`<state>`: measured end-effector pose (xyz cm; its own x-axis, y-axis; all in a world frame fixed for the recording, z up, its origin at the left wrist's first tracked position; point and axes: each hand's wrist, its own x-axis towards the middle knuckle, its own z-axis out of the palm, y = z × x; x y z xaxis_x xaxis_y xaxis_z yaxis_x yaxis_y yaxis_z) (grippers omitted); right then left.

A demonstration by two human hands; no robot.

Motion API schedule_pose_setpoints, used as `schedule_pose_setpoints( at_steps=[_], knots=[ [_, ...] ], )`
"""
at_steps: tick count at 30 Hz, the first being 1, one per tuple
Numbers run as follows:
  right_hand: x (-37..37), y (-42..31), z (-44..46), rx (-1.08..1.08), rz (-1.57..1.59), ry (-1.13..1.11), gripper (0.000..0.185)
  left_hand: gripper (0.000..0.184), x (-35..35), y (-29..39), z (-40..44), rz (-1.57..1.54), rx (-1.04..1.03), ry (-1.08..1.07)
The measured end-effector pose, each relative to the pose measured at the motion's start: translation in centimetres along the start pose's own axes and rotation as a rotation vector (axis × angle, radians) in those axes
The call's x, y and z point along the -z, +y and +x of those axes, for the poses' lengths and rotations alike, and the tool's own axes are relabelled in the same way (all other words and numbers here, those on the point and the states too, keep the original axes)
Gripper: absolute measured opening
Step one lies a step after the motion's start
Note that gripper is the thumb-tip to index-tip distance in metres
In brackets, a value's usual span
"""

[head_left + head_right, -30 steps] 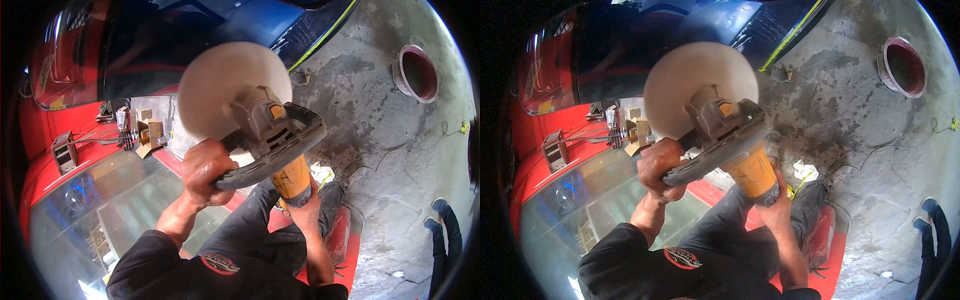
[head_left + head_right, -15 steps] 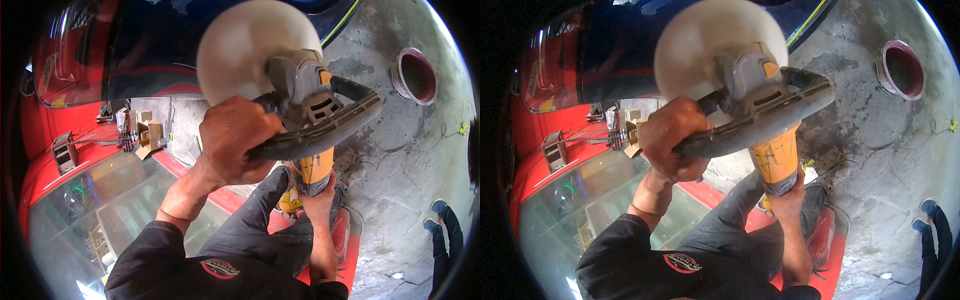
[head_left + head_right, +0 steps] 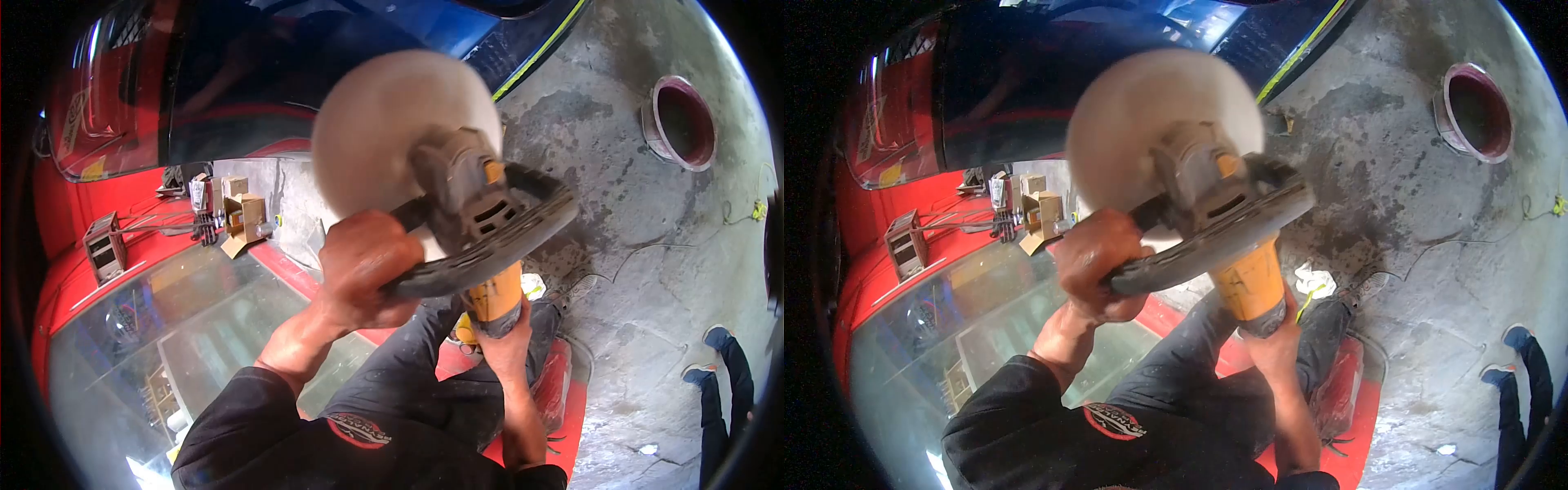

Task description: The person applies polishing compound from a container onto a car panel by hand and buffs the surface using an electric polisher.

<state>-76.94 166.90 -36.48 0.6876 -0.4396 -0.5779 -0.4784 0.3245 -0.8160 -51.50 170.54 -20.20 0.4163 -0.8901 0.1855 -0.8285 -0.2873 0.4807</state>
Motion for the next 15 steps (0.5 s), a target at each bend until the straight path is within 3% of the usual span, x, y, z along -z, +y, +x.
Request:
schedule_pose_setpoints(
  at_steps=[9, 15],
  knots=[
    [2.4, -2.8, 3.2, -0.010, -0.078, 0.194, 0.089, 0.019, -3.2, -0.2, 7.2, -0.041, -0.073, -0.014],
    [0.7, -0.3, 0.5, -0.102, 0.020, 0.048, 0.092, 0.014, -1.7, -0.5, 0.7, -0.007, -0.010, -0.057]
  ],
)
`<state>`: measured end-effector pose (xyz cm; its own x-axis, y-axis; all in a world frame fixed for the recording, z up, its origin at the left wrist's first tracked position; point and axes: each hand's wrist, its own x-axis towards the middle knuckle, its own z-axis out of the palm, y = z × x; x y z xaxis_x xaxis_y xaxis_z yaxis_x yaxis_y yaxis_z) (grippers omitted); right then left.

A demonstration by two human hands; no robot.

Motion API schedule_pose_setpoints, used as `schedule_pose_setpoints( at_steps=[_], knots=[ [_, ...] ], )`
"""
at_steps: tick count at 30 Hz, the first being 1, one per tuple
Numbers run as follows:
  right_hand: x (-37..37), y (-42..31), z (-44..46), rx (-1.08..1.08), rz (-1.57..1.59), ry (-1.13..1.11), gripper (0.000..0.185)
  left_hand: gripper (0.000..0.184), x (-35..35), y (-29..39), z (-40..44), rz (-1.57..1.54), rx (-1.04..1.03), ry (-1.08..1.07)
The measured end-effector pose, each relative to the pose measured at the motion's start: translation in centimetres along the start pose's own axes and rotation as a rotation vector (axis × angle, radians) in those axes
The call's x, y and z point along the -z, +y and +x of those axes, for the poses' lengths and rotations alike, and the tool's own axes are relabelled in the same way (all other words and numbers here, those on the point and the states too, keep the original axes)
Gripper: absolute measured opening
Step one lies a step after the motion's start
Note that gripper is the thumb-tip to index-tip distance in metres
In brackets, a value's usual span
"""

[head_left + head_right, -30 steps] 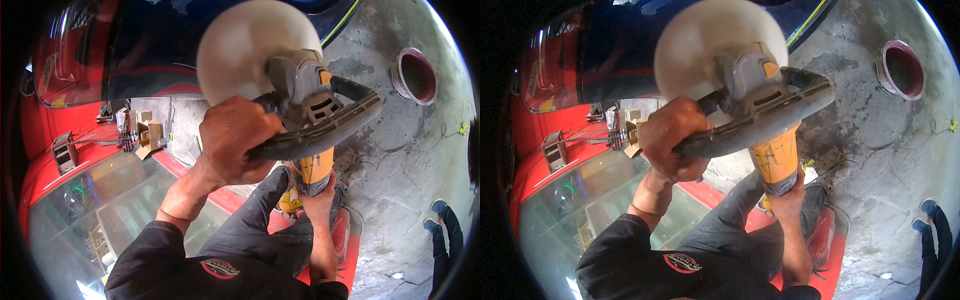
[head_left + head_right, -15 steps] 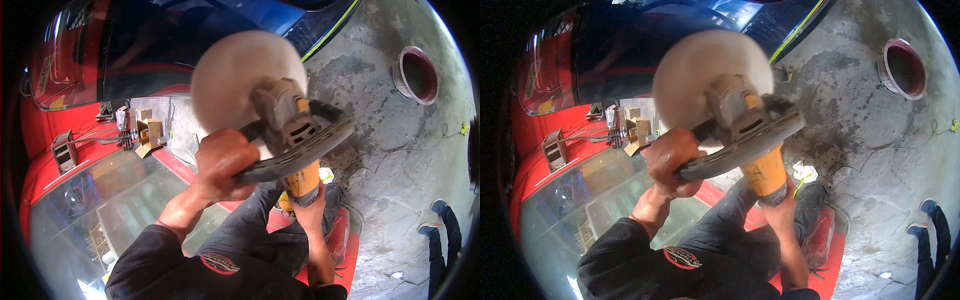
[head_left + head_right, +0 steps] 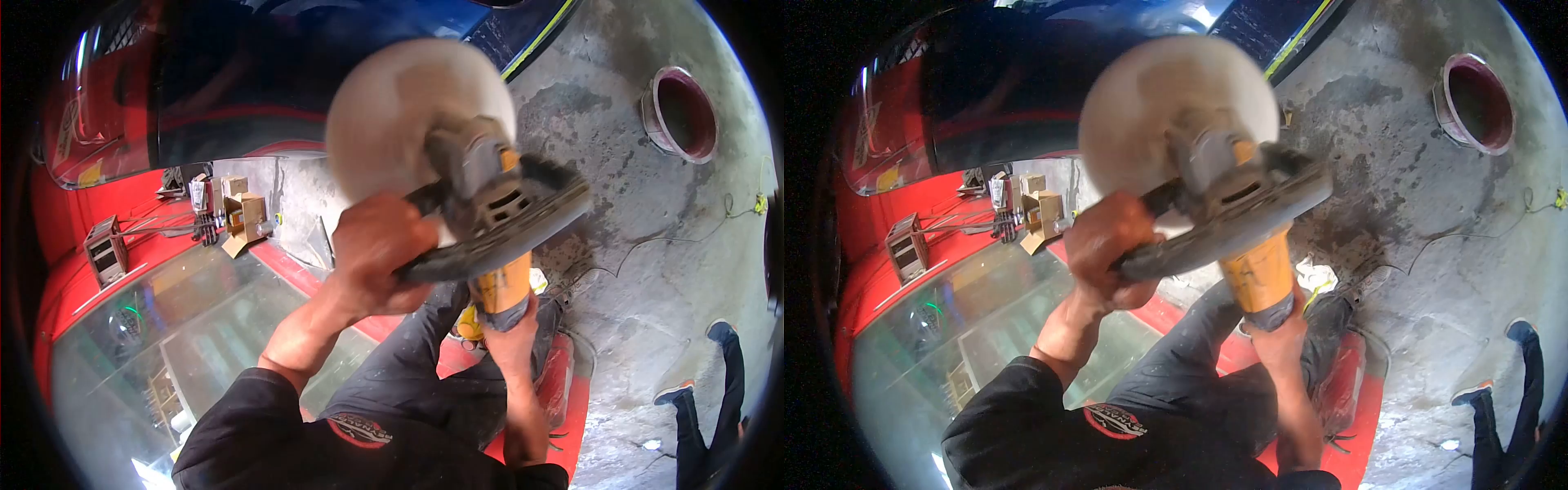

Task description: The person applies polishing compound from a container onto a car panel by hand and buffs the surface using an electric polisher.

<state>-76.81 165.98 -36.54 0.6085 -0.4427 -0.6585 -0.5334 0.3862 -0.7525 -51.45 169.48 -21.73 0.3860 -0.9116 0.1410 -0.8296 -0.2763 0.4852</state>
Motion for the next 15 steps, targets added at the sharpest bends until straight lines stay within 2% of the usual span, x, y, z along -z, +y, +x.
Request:
schedule_pose_setpoints(
  at_steps=[4, 10, 13, 14, 15],
  knots=[
    [-1.4, 2.8, -2.0, 0.061, -0.002, -0.090, 0.091, 0.021, 0.1, 0.1, -4.0, -0.048, 0.051, 0.071],
    [-0.8, 2.1, -1.5, 0.203, -0.021, -0.022, 0.089, 0.023, 0.5, 0.0, -3.2, -0.036, 0.024, 0.006],
    [0.2, 0.2, -0.2, 0.161, -0.062, 0.030, 0.090, 0.020, -0.1, -0.4, 0.0, -0.063, -0.040, -0.003],
    [0.6, -1.3, 0.0, -0.035, 0.023, 0.026, 0.089, 0.017, -0.2, -0.4, 1.4, -0.072, -0.058, -0.003],
    [0.8, -1.6, 0.5, 0.008, -0.012, 0.054, 0.089, 0.014, -0.5, -0.5, 2.5, -0.080, -0.077, -0.002]
  ],
)
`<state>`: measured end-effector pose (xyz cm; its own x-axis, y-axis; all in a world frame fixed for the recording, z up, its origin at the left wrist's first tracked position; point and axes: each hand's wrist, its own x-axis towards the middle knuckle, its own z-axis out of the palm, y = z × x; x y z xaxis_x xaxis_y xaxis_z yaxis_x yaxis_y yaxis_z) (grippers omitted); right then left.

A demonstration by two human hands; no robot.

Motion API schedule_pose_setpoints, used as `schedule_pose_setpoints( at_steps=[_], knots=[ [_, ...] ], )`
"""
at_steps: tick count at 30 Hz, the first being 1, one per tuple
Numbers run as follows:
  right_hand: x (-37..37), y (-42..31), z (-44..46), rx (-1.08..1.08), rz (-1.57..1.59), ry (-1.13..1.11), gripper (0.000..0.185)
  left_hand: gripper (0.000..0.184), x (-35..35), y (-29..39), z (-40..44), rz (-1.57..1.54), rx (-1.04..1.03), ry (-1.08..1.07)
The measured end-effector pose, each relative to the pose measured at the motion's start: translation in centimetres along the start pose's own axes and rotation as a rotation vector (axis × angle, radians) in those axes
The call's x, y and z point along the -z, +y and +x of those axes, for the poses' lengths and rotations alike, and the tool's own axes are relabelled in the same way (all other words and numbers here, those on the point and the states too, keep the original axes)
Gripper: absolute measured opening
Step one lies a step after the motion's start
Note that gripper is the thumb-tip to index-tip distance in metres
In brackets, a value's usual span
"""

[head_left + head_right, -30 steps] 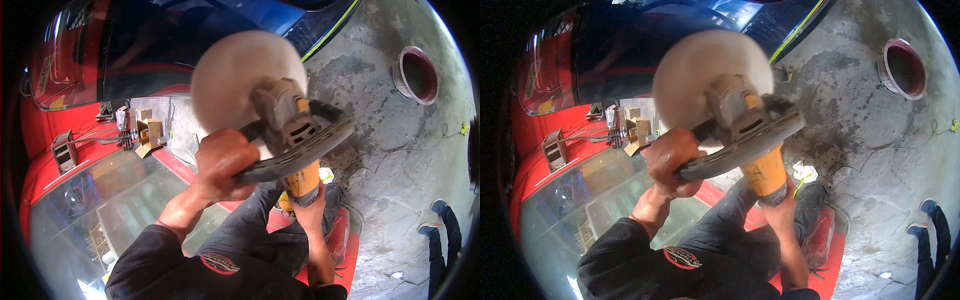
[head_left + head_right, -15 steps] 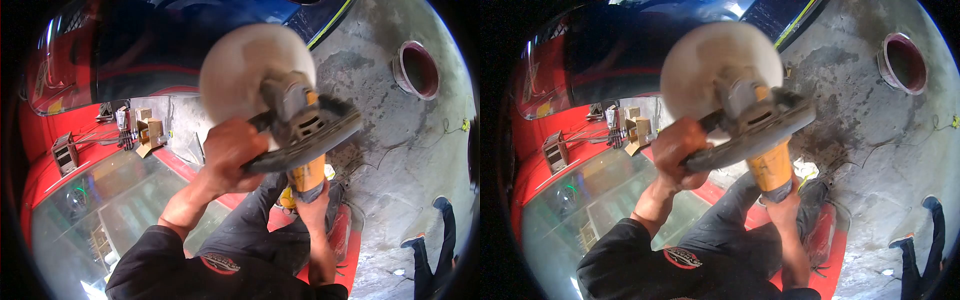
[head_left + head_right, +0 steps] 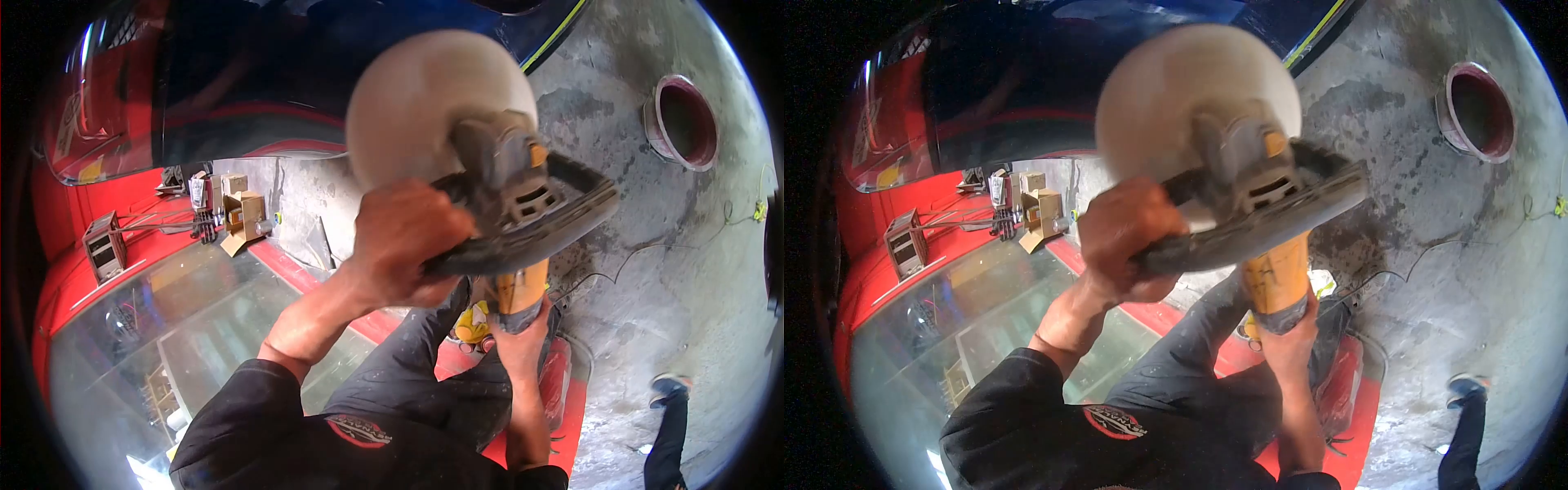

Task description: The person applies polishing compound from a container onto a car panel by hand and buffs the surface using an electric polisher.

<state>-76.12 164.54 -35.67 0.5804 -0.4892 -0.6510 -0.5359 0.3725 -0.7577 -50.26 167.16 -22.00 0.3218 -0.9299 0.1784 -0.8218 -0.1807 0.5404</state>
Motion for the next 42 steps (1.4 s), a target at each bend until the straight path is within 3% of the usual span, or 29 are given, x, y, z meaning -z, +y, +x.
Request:
schedule_pose_setpoints(
  at_steps=[2, 3, 6, 12, 14, 16, 19, 22, 27, 42],
  knots=[
    [0.5, -0.1, 1.1, 0.091, -0.070, 0.063, 0.090, 0.023, -0.8, -0.4, 1.7, 0.027, -0.023, 0.047],
    [0.5, -0.6, 1.5, 0.023, -0.009, 0.072, 0.091, 0.027, -1.0, -0.5, 2.3, 0.041, -0.032, 0.070],
    [0.3, -1.0, 1.8, 0.083, -0.014, 0.090, 0.090, 0.028, -1.1, -0.9, 2.8, 0.006, -0.057, 0.115],
    [-2.4, 0.9, -0.2, 0.072, 0.119, -0.081, 0.090, 0.019, 3.4, 1.1, -1.9, 0.142, -0.022, 0.046],
    [-3.6, 1.2, -0.9, 0.139, 0.069, -0.140, 0.091, 0.005, 5.5, 2.4, -3.2, 0.162, -0.019, 0.021],
    [-4.7, -0.4, -1.5, 0.139, 0.090, -0.213, 0.093, 0.007, 6.9, 3.5, -3.0, 0.191, 0.019, -0.011],
    [-6.9, -0.8, -1.9, 0.110, 0.382, -0.210, 0.092, 0.011, 7.7, 4.4, -1.6, 0.253, 0.032, -0.066],
    [-6.7, -1.6, -1.7, 0.060, 0.336, -0.187, 0.089, 0.016, 7.0, 4.3, 1.3, 0.308, 0.017, -0.163],
    [-5.0, -3.1, -0.2, 0.077, 0.283, -0.076, 0.084, 0.032, 3.7, 2.5, 5.3, 0.285, -0.124, -0.075],
    [-4.2, 0.9, -2.8, 0.064, 0.142, -0.092, 0.088, 0.024, 3.8, 3.1, 0.3, 0.194, 0.053, -0.124]
  ],
)
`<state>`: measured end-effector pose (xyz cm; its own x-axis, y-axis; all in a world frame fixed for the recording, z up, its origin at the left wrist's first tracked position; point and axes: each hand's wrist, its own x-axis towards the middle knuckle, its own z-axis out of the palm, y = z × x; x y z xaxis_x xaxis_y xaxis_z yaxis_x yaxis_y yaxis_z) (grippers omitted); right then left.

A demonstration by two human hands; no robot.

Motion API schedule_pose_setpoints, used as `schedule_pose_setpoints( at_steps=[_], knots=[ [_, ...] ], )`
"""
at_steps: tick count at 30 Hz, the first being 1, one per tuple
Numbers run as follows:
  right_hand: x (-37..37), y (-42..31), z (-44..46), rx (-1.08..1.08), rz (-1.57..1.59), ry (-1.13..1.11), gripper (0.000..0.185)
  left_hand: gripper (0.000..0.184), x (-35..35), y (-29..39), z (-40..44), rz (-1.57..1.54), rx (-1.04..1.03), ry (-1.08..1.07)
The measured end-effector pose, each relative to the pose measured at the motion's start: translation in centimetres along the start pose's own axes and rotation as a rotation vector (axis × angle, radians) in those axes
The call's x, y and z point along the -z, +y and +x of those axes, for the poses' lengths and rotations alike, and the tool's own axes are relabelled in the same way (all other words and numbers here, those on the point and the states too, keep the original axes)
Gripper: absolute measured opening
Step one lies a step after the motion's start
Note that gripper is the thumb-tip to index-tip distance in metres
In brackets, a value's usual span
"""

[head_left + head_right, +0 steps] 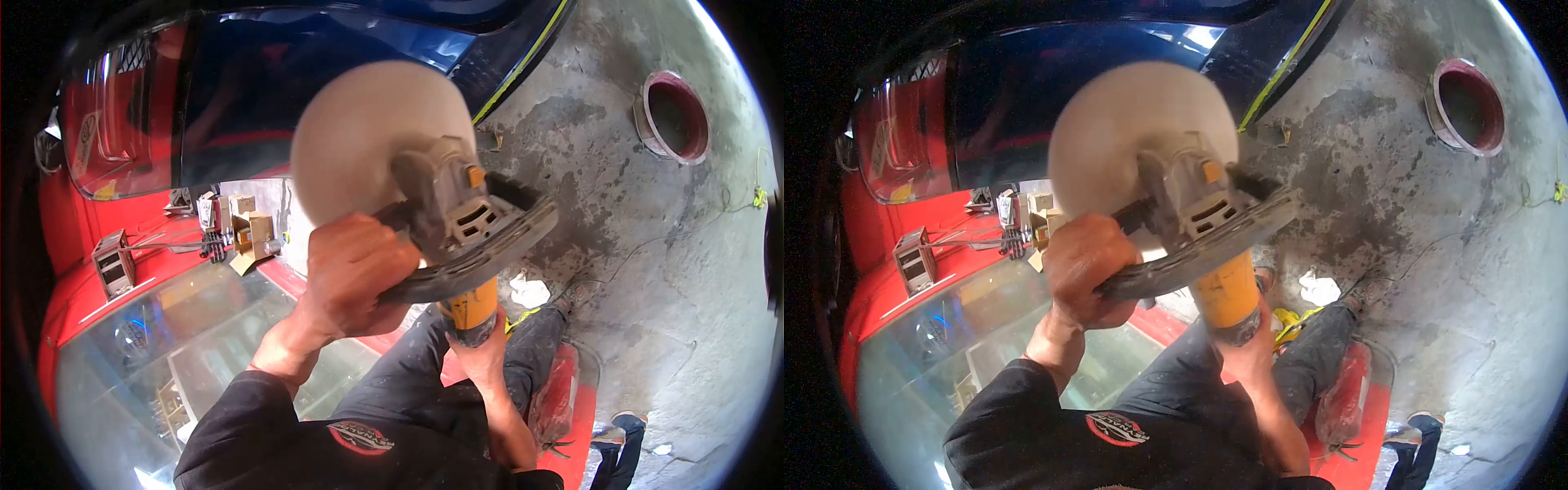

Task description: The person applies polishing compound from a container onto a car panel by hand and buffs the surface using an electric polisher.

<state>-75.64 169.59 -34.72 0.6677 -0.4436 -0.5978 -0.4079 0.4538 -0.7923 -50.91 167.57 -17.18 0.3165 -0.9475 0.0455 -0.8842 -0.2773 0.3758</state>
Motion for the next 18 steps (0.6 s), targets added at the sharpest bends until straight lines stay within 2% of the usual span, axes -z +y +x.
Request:
schedule_pose_setpoints(
  at_steps=[3, 8, 12, 14, 18],
  knots=[
    [1.2, -1.9, 1.4, 0.051, -0.049, 0.045, 0.085, 0.028, -0.4, -0.4, 2.3, -0.008, -0.043, -0.011],
    [2.8, -3.0, 3.0, 0.017, -0.088, 0.110, 0.085, 0.033, -2.0, -1.8, 3.5, -0.060, -0.082, 0.104],
    [2.9, -2.1, 2.0, 0.061, -0.244, 0.107, 0.086, 0.032, -2.5, -2.5, -1.0, -0.137, -0.007, 0.140],
    [2.4, 0.0, 1.0, 0.102, -0.248, 0.074, 0.089, 0.024, -3.1, -2.9, -4.1, -0.194, -0.005, 0.268],
    [1.9, 1.2, 0.5, 0.155, -0.286, 0.032, 0.092, 0.021, -3.3, -2.9, -7.8, -0.209, 0.050, 0.326]
  ],
)
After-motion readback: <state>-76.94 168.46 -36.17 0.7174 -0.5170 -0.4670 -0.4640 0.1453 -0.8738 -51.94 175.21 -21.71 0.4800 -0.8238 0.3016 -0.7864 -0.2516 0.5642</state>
